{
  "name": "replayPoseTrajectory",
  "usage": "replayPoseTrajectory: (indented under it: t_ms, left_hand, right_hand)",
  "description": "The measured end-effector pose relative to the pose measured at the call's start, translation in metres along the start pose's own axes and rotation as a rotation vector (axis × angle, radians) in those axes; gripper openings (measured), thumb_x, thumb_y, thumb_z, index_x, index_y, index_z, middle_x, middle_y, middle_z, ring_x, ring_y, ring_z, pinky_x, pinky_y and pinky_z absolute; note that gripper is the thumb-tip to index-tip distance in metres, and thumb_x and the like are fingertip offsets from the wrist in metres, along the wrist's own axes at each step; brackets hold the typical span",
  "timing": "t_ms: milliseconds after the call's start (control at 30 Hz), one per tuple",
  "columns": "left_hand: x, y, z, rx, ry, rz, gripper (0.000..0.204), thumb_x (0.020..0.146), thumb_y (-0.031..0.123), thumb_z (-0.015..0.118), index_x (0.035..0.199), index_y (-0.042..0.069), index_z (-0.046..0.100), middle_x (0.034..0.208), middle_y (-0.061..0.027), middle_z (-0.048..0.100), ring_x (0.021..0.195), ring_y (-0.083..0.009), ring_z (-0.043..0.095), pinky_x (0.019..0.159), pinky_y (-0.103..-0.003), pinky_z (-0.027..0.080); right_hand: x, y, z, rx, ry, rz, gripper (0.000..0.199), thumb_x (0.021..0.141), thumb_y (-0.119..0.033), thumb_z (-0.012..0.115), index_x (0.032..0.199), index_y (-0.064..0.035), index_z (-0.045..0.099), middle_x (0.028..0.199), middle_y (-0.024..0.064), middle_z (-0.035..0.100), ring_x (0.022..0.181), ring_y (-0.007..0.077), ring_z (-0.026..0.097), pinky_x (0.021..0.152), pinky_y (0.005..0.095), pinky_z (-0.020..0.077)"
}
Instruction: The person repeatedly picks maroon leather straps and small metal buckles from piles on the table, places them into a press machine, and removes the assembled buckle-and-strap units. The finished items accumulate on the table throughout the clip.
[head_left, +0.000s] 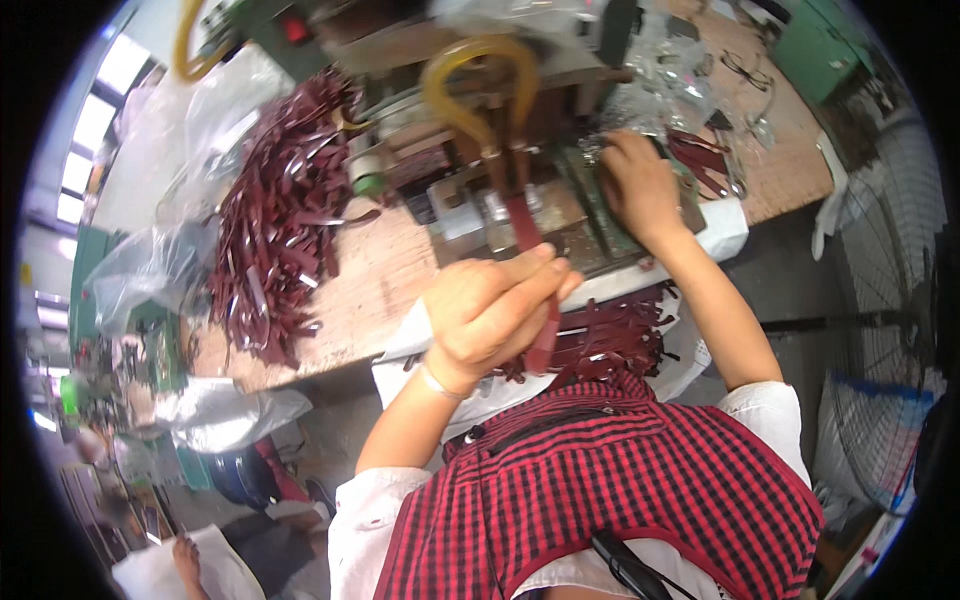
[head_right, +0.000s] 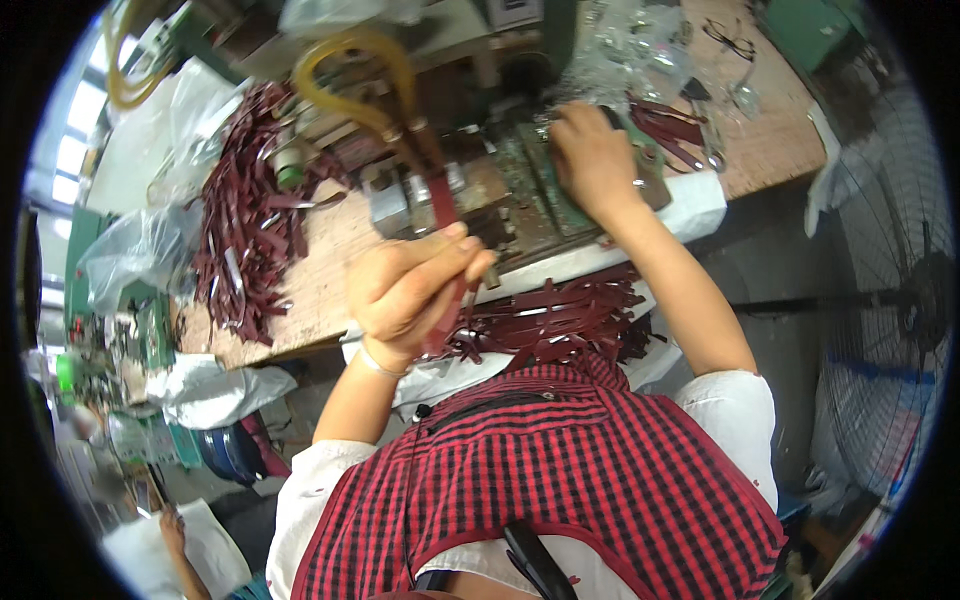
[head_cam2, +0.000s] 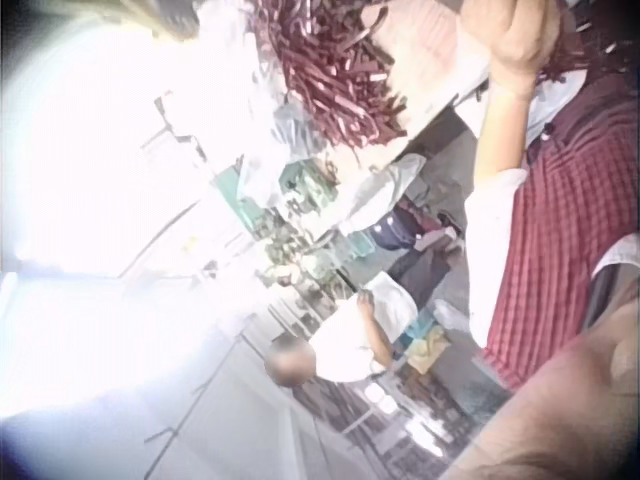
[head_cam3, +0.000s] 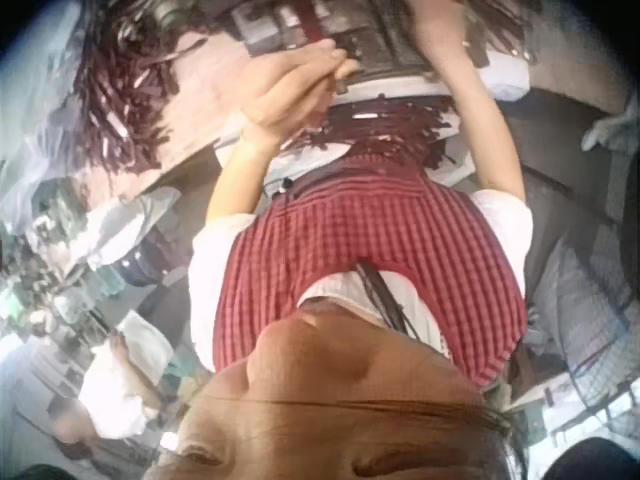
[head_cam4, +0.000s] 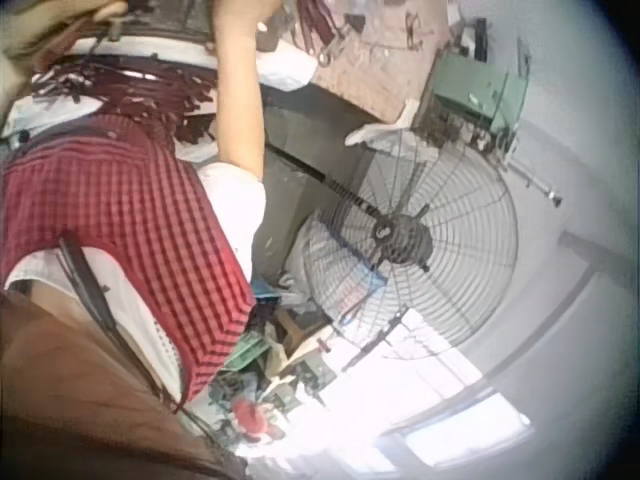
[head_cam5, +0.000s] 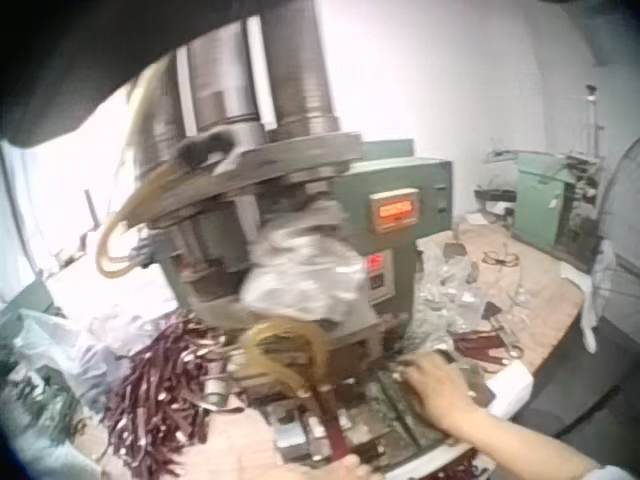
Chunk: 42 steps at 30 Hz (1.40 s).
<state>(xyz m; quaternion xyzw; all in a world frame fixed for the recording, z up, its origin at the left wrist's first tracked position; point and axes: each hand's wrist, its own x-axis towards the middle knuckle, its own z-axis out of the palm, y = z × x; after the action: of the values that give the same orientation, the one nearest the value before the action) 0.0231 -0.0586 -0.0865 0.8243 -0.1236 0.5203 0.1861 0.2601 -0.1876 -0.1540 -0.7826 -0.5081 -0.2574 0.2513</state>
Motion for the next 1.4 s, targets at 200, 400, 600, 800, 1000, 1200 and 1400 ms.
replayPoseTrajectory:
  t_ms: [200,400,600,800,1000,1200,1400]
  left_hand:
    - [-0.064,-0.009,-0.044,0.335,0.132,-0.391,0.016,0.086,-0.006,0.076,0.099,0.002,0.073,0.093,-0.0113,0.076,0.081,-0.0222,0.072,0.071,-0.031,0.056]
    - [-0.086,-0.17,-0.127,0.939,-0.398,-0.572,0.024,0.078,0.004,0.072,0.101,0.011,0.078,0.095,-0.0076,0.065,0.098,-0.0296,0.063,0.086,-0.041,0.051]
    - [-0.076,-0.18,-0.142,0.827,-0.381,-0.558,0.013,0.087,0.015,0.073,0.098,0.009,0.075,0.093,-0.0103,0.07,0.085,-0.0338,0.069,0.073,-0.043,0.055]
    - [-0.121,-0.184,-0.159,1.038,-0.308,-0.658,0.017,0.092,0.024,0.072,0.095,0.007,0.07,0.088,-0.0134,0.069,0.079,-0.0356,0.069,0.067,-0.044,0.056]
    - [-0.11,-0.158,-0.092,0.77,-0.256,-0.613,0.015,0.094,0.017,0.072,0.089,0.004,0.067,0.086,-0.0144,0.067,0.073,-0.0369,0.065,0.064,-0.044,0.051]
    - [-0.1,-0.122,-0.062,0.267,0.314,-0.921,0.018,0.097,0.011,0.074,0.091,-0.006,0.071,0.077,-0.0074,0.069,0.065,-0.0126,0.058,0.062,-0.03,0.048]
    - [-0.038,-0.061,-0.06,-0.019,0.49,-0.788,0.011,0.102,0.005,0.066,0.101,-0.006,0.068,0.086,-0.0094,0.072,0.069,-0.0104,0.062,0.063,-0.024,0.051]
  right_hand:
    - [-0.024,-0.01,-0.025,0.336,0.216,0.473,0.016,0.095,-0.011,0.069,0.107,-0.0026,0.075,0.098,0.0144,0.074,0.091,0.0304,0.071,0.085,0.0367,0.0537]
    - [-0.013,-0.007,-0.02,0.539,0.143,0.512,0.02,0.096,-0.008,0.064,0.114,-0.0006,0.071,0.098,0.0121,0.075,0.09,0.0192,0.07,0.084,0.0309,0.053]
    - [-0.018,-0.005,-0.014,0.678,0.165,0.634,0.016,0.096,-0.005,0.067,0.111,0.0001,0.07,0.1,0.0077,0.074,0.089,0.013,0.068,0.083,0.0278,0.0526]
    - [-0.064,0.005,-0.05,0.693,0.294,0.752,0.016,0.099,-0.003,0.065,0.113,0.0023,0.071,0.106,0.0057,0.074,0.1,0.0109,0.067,0.09,0.0253,0.0507]
    - [-0.004,-0.074,-0.086,0.957,0.046,0.497,0.016,0.095,-0.002,0.068,0.109,0.0016,0.074,0.107,0.0078,0.075,0.098,0.0124,0.069,0.088,0.0264,0.0525]
    - [0.034,-0.116,-0.043,1.186,0.064,0.545,0.027,0.089,-0.004,0.072,0.114,0.0019,0.065,0.098,0.0087,0.075,0.091,0.0121,0.07,0.087,0.029,0.0539]
    - [0.041,-0.124,-0.055,1.36,0.044,0.648,0.039,0.088,-0.002,0.071,0.126,0.0003,0.06,0.093,0.0082,0.074,0.087,0.0103,0.069,0.078,0.0257,0.0523]
